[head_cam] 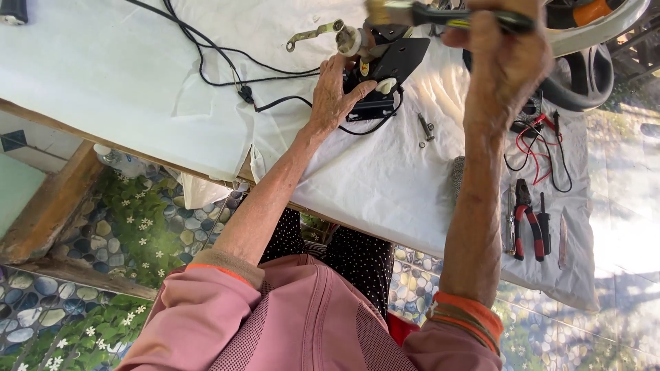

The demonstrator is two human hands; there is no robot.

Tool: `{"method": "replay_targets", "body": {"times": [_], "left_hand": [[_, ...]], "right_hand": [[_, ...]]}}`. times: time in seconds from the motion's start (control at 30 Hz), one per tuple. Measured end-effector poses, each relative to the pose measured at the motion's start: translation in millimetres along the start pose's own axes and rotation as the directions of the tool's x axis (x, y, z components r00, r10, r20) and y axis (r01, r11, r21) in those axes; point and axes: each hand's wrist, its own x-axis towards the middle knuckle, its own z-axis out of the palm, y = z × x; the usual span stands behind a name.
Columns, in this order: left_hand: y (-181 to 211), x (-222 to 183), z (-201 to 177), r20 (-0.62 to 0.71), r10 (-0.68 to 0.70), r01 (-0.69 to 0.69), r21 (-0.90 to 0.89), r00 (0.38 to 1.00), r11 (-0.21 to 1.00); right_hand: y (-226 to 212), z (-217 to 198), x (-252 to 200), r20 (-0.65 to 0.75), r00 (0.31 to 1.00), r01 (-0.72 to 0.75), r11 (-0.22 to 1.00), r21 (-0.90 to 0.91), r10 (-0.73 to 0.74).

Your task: The person uses a brush to clean a black electrical component on a table, then rotates it to clean different sides. The person also handles a metal lever and a white plastic part, brushing them as well. Tools and a multimeter are visible on the table.

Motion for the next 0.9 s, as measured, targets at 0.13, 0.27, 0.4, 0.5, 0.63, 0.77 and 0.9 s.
{"method": "replay_targets", "body": {"times": [0.13,0.27,0.4,0.5,0.63,0.77,0.9], "left_hand": [[8.5,0.0,-5.6,-0.032,0.058,-0.06,-0.043,0.998,0.997],[10.7,-1.7,-6.2,-0.065,0.084,-0.086,-0.03,0.994,0.996],[1.2,-0.9,-0.5,-0.054,0.067,-0.068,-0.007,0.996,0.998],[-1.6,-1.3,0.2,-0.06,0.056,-0.057,-0.01,0.997,0.998],[-0.3,-1.3,-0.7,-0.076,0.078,-0.079,0.001,0.994,0.997],[6.3,-3.2,-4.9,-0.071,0.055,-0.057,-0.027,0.996,0.998],[5.0,-1.3,-4.7,-0.043,0.051,-0.053,-0.034,0.998,0.998]], "right_hand": [[7.7,7.3,9.9,0.213,0.977,0.064,0.969,-0.237,-0.012],[9.5,12.7,10.2,0.259,0.966,0.045,0.99,-0.131,-0.01],[-0.6,18.2,13.0,0.24,0.96,0.214,0.935,-0.284,-0.147],[-1.5,25.9,8.3,0.245,0.968,0.144,0.93,-0.339,-0.06],[-9.9,31.1,10.1,0.187,0.982,0.05,0.976,-0.211,-0.01],[-13.1,35.2,8.5,0.169,0.984,-0.032,0.986,-0.164,0.06],[-16.7,39.5,11.6,0.094,0.996,0.029,0.971,-0.238,-0.007]]}}
